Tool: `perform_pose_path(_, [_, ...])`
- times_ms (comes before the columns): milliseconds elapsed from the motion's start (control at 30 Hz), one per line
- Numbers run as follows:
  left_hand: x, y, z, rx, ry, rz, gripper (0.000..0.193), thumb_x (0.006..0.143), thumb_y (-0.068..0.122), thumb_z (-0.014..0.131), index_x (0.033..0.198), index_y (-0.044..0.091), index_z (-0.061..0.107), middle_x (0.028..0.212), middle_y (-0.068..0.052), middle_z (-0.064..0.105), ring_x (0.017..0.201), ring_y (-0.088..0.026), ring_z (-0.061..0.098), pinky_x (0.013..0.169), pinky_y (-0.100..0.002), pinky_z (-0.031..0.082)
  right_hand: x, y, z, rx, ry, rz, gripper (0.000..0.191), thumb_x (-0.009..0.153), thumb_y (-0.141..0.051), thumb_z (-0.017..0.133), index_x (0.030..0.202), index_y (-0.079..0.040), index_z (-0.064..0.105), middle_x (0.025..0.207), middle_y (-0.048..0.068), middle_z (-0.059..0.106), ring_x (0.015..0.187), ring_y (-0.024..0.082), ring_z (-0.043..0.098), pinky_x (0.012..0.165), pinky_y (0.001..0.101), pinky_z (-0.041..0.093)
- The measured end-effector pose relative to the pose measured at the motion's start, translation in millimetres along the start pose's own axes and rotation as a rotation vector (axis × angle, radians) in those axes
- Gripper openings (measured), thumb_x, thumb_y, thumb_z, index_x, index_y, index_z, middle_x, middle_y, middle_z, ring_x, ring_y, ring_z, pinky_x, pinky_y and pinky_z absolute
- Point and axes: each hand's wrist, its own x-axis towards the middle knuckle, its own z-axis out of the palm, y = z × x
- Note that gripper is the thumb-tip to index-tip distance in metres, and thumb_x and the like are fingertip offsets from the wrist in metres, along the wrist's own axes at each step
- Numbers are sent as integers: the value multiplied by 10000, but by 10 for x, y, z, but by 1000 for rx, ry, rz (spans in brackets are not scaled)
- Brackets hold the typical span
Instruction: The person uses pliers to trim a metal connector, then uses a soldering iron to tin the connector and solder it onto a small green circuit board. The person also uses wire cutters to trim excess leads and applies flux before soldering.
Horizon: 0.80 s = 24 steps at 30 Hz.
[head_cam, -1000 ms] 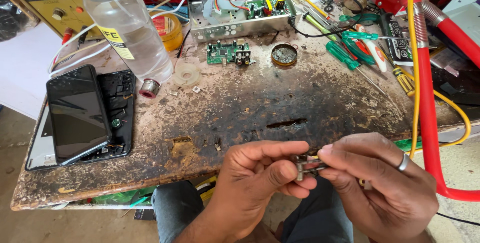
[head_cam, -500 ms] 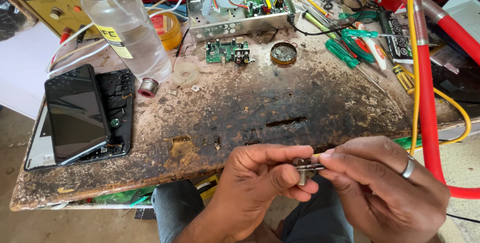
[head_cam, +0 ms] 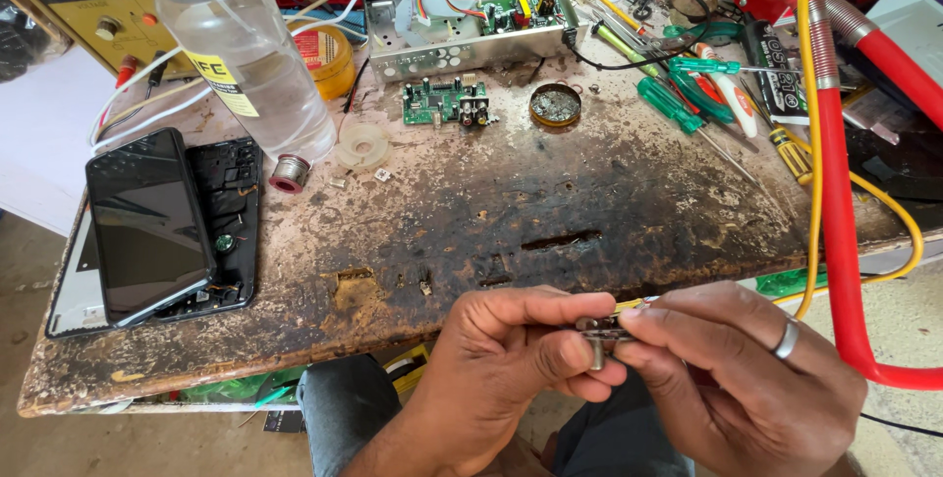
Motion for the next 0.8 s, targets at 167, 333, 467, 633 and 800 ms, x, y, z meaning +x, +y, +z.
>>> perform_pose_path(167, [34,24,20,15,8,3,320,971,22,713,1274,-76,684,1075,-168,751,955,-249,758,851,-341,644,-14,-28,0,-14,-13,38,156,822,-4,796,962,15,728,879,100,720,780,155,744,682,254,591])
perform_pose_path(333, [28,95,136,86,-27,86,424,904,-39,743,1321,-44,669,1050,-98,697,1038,-213,741,955,-334,628,-10,-1,11,-84,18,49,138,838,3,801,957,21,734,861,102,716,749,153,729,663,261,574])
perform_pose_path(467, [-8,92,281,396,46,300,432,886,-66,757,1307,-31,668,1144,-72,675,1053,-161,734,938,-296,631,-19,14,18,-83,8,47,118,846,4,776,953,14,727,858,104,712,758,158,730,669,267,579])
perform_pose_path(633, [-62,164,312,812,70,473,345,941,-2,781,1279,-11,711,1050,-80,710,924,-94,722,799,-219,610,-42,0,-2,-92,13,32,121,844,-9,782,943,13,716,852,103,706,765,161,727,679,272,577])
perform_pose_path(800, [-110,230,288,902,5,438,337,949,40,795,1275,-6,722,936,-49,674,803,-60,650,708,-189,533,-50,-44,-25,-143,19,16,136,827,-21,826,924,-8,732,844,92,702,745,161,721,677,272,563])
